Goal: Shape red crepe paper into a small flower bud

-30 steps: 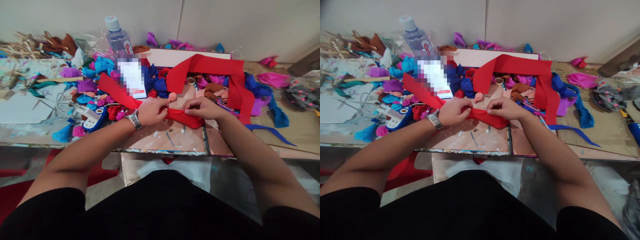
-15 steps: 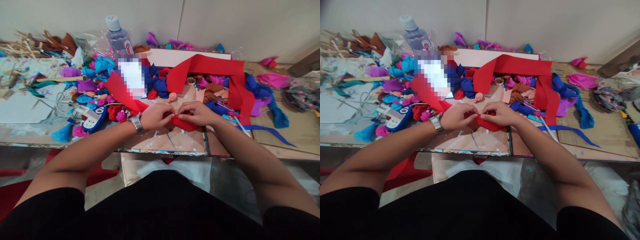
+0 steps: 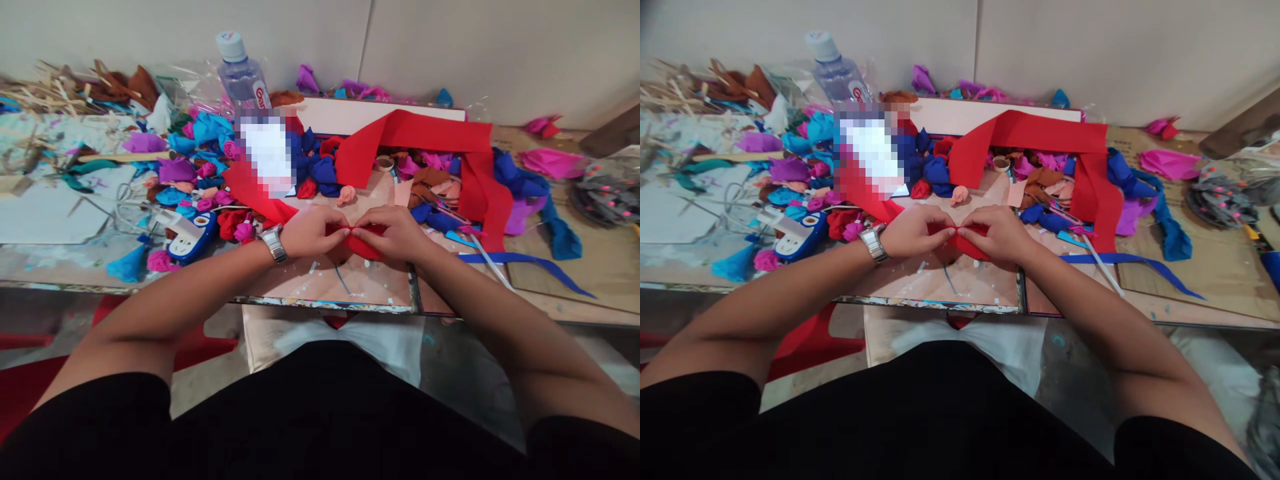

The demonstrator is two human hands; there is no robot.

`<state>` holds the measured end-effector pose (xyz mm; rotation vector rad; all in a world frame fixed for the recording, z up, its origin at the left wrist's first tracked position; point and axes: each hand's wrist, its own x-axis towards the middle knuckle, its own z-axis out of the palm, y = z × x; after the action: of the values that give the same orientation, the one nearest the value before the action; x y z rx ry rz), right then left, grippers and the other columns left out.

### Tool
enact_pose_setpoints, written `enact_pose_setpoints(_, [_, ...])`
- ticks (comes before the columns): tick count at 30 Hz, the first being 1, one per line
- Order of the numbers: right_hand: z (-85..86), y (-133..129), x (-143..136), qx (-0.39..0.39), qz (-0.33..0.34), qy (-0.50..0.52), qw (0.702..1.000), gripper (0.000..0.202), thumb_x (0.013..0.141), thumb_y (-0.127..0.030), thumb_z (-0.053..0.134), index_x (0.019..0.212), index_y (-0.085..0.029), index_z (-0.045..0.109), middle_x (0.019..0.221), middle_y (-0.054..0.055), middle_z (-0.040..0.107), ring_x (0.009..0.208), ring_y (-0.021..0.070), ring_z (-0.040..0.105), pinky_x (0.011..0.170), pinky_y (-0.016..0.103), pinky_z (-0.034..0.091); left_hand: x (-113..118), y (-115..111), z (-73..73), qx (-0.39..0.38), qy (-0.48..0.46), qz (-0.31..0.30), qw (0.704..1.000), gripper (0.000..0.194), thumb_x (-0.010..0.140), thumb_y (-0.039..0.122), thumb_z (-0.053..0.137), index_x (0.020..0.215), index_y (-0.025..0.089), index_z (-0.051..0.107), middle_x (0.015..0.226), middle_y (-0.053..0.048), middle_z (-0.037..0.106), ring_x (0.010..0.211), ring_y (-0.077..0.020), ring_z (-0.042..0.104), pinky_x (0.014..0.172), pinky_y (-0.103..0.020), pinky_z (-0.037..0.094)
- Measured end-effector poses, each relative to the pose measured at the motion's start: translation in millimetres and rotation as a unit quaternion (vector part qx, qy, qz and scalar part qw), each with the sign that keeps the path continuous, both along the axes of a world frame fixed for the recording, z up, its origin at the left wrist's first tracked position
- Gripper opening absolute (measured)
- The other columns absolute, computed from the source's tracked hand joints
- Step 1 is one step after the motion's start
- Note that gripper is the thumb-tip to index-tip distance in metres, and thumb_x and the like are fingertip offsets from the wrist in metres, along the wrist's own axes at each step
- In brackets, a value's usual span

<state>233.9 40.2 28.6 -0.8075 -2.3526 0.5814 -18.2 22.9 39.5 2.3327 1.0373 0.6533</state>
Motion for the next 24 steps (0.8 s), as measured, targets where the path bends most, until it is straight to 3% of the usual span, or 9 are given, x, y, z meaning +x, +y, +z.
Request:
enact_pose_setpoints(11, [-0.2, -7.8, -2.4, 0.050, -0.042, 0.022, 0.998, 0.016, 0.099, -0.036, 0.074, 0.097, -0.025, 0.085, 0.092, 0.006, 0.086, 0.088, 0.0246, 0.078, 0.085, 0.039, 0.055, 0.0, 2.0, -1.0, -0.056, -0.039, -0.015, 0.998, 0.029, 0.094, 0.034, 0.060, 0.085, 0.015, 0.080, 0.069, -0.001, 0.071, 0.062, -0.0129, 0.057, 0.062, -0.028, 0.042])
enact_pose_setpoints(24, [-2.1, -9.1, -3.7, 0.121, -0.007, 0.042, 0.992, 0.014, 0.103, -0.031, 0.070, 0.106, -0.029, 0.083, 0.098, 0.003, 0.088, 0.091, 0.0224, 0.080, 0.093, 0.043, 0.058, -1.2, 6.6, -3.6, -0.095, -0.071, -0.014, 0.993, 0.027, 0.086, 0.024, 0.054, 0.090, 0.014, 0.080, 0.070, 0.000, 0.069, 0.063, -0.0118, 0.053, 0.063, -0.026, 0.040])
